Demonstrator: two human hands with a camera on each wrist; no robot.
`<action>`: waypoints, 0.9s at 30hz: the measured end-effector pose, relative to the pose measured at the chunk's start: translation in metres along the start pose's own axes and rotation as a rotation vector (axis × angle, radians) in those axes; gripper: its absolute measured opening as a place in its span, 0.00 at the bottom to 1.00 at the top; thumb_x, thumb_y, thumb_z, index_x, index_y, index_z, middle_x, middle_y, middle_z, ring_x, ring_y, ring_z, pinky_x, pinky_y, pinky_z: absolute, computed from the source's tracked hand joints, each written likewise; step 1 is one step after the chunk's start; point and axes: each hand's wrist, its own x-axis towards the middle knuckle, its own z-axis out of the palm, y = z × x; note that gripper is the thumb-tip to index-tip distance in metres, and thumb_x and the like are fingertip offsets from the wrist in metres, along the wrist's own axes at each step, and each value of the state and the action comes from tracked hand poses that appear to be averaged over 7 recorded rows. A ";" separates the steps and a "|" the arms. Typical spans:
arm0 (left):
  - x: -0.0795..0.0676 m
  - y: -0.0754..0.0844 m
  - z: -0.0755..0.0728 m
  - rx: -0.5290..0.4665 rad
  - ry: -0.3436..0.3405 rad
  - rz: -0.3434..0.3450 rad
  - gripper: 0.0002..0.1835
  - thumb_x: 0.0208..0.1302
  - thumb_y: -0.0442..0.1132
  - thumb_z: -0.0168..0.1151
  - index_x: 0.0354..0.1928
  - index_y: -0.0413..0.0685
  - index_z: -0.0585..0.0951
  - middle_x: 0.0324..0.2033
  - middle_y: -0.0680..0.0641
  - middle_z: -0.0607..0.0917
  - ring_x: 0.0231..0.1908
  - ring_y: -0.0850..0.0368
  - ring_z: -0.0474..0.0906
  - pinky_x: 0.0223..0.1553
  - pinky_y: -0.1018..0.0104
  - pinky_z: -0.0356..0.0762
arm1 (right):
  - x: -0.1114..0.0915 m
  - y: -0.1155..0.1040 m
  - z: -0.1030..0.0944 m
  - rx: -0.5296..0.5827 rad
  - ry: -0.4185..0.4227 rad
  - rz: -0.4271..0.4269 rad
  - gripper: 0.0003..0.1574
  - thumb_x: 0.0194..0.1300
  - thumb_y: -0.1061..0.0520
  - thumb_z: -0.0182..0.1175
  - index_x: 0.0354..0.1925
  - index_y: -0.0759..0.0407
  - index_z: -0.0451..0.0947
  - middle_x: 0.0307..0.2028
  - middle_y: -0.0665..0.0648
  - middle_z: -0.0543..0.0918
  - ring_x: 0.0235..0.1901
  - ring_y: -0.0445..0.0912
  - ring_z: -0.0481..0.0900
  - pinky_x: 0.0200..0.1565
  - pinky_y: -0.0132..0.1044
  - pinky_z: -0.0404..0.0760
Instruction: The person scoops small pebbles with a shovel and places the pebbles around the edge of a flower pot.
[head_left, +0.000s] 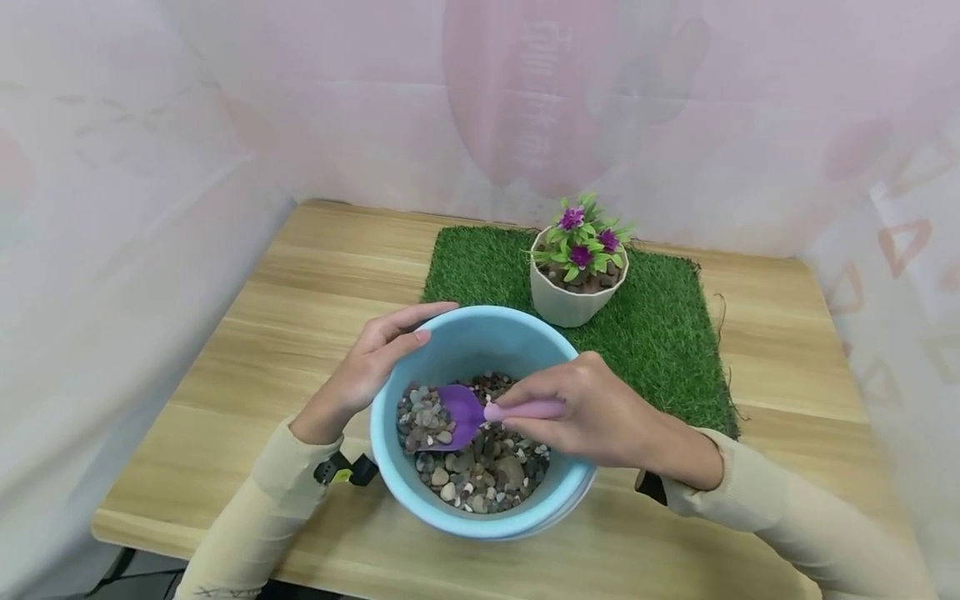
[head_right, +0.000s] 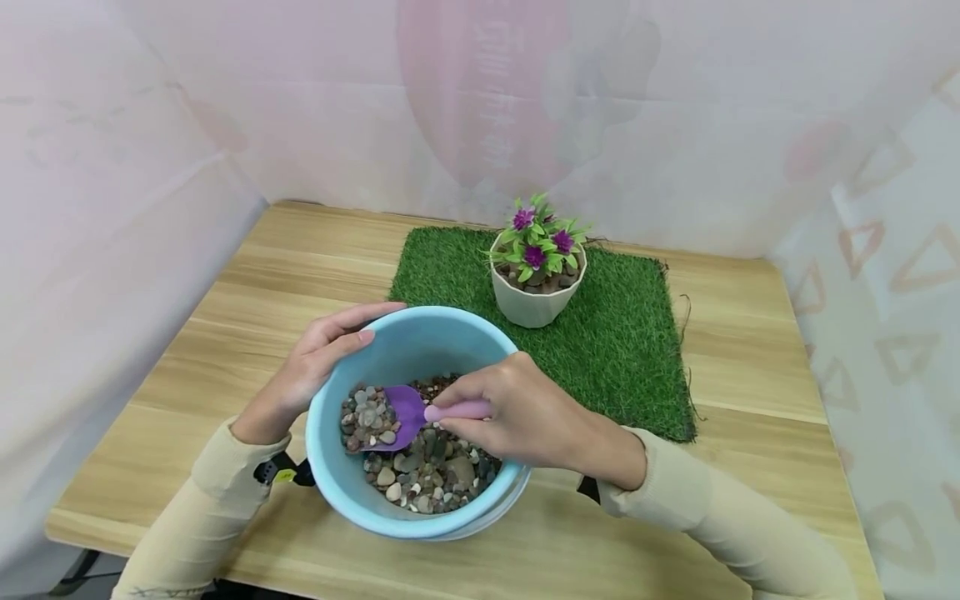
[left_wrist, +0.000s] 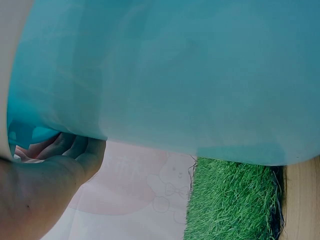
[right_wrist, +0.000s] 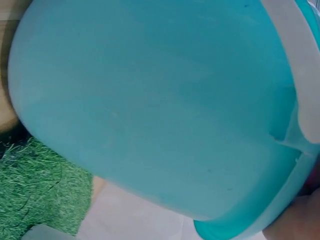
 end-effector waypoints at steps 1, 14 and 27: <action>0.000 0.000 0.000 0.005 -0.001 0.000 0.22 0.76 0.38 0.43 0.69 0.45 0.67 0.62 0.37 0.75 0.53 0.30 0.78 0.45 0.38 0.84 | -0.001 0.000 0.000 0.001 0.010 -0.009 0.10 0.58 0.59 0.69 0.40 0.59 0.87 0.36 0.54 0.90 0.35 0.35 0.88 0.38 0.17 0.84; 0.000 0.000 0.000 0.009 -0.003 -0.002 0.23 0.75 0.38 0.44 0.69 0.45 0.67 0.62 0.37 0.76 0.55 0.35 0.79 0.50 0.43 0.85 | -0.007 0.002 -0.002 0.056 0.114 -0.154 0.14 0.52 0.66 0.71 0.40 0.64 0.86 0.36 0.59 0.89 0.33 0.40 0.89 0.35 0.20 0.86; -0.001 0.001 0.001 0.051 0.011 0.037 0.22 0.75 0.38 0.44 0.68 0.45 0.69 0.61 0.41 0.78 0.56 0.42 0.79 0.55 0.48 0.84 | -0.017 0.007 -0.004 0.023 0.207 -0.137 0.19 0.45 0.70 0.73 0.40 0.66 0.86 0.36 0.61 0.89 0.31 0.42 0.89 0.33 0.23 0.87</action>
